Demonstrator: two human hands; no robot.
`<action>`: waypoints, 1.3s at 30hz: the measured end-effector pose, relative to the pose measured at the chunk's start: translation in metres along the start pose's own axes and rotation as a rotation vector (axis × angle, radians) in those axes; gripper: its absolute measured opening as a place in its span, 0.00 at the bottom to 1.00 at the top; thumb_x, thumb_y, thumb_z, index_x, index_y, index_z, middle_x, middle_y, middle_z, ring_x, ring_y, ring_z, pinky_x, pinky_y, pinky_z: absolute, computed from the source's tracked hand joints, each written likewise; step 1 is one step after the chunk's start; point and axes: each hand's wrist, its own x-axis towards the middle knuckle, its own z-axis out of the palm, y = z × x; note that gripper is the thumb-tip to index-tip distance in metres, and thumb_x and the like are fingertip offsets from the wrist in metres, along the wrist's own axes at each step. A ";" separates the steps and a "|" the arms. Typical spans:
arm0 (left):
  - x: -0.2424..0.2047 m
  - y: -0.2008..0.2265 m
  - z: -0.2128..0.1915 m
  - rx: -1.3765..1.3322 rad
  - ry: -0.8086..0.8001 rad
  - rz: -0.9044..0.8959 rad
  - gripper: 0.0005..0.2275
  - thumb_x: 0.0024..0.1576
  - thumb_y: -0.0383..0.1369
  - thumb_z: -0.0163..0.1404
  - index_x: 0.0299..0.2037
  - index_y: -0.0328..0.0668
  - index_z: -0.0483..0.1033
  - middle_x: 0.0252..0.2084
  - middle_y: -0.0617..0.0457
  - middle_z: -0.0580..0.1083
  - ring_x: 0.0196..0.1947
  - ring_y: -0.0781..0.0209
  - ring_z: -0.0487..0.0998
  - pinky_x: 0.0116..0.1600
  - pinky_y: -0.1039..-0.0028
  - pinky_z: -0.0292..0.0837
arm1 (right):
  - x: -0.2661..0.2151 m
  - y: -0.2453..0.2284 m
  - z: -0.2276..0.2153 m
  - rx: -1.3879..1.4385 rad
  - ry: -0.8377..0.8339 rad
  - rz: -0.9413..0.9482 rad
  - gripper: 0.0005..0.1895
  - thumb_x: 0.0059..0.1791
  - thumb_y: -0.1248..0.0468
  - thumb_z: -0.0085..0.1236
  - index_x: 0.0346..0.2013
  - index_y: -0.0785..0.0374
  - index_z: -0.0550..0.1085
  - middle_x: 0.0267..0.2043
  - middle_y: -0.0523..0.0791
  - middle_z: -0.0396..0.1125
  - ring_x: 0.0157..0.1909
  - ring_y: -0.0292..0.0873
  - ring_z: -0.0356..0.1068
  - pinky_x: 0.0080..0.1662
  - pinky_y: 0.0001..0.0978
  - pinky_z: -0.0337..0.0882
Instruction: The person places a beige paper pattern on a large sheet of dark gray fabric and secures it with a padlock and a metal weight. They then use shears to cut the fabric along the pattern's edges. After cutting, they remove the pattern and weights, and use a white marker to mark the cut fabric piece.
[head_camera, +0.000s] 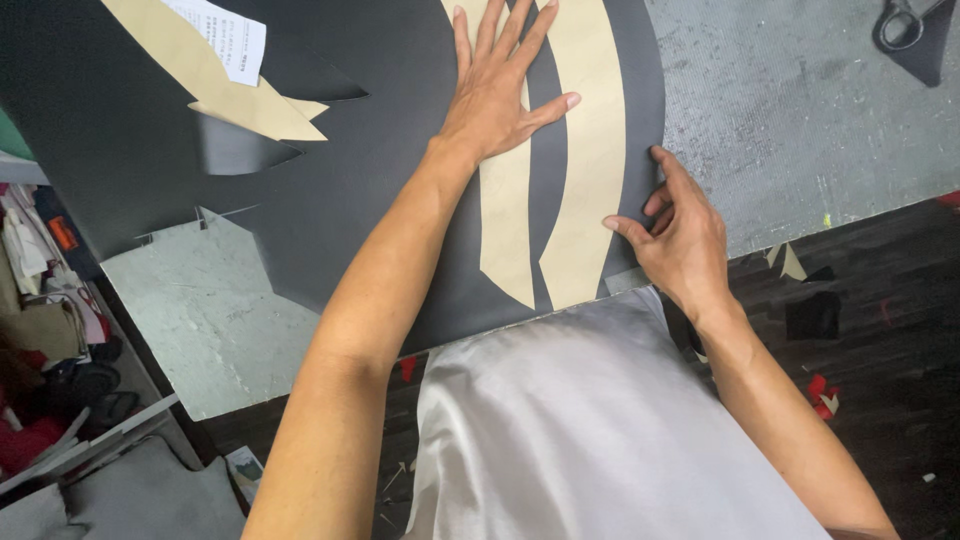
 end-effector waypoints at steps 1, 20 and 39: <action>0.000 0.000 0.000 0.001 -0.004 -0.006 0.43 0.58 0.64 0.56 0.77 0.55 0.50 0.80 0.49 0.46 0.79 0.47 0.36 0.78 0.42 0.18 | 0.000 0.000 0.000 -0.005 0.003 -0.012 0.48 0.39 0.59 0.78 0.69 0.67 0.64 0.35 0.46 0.65 0.29 0.39 0.66 0.34 0.34 0.70; 0.001 0.002 -0.005 -0.045 0.030 0.040 0.44 0.55 0.60 0.60 0.76 0.51 0.51 0.79 0.48 0.44 0.79 0.44 0.35 0.77 0.39 0.20 | 0.001 -0.007 -0.003 0.004 -0.020 0.056 0.48 0.38 0.58 0.76 0.69 0.64 0.64 0.36 0.45 0.65 0.29 0.40 0.66 0.33 0.34 0.71; 0.002 -0.004 -0.002 -0.061 0.074 0.065 0.45 0.54 0.59 0.62 0.76 0.51 0.52 0.79 0.48 0.44 0.79 0.45 0.37 0.77 0.39 0.22 | 0.001 -0.007 0.000 -0.018 0.008 0.026 0.48 0.38 0.58 0.77 0.69 0.64 0.65 0.35 0.45 0.65 0.29 0.40 0.66 0.35 0.34 0.71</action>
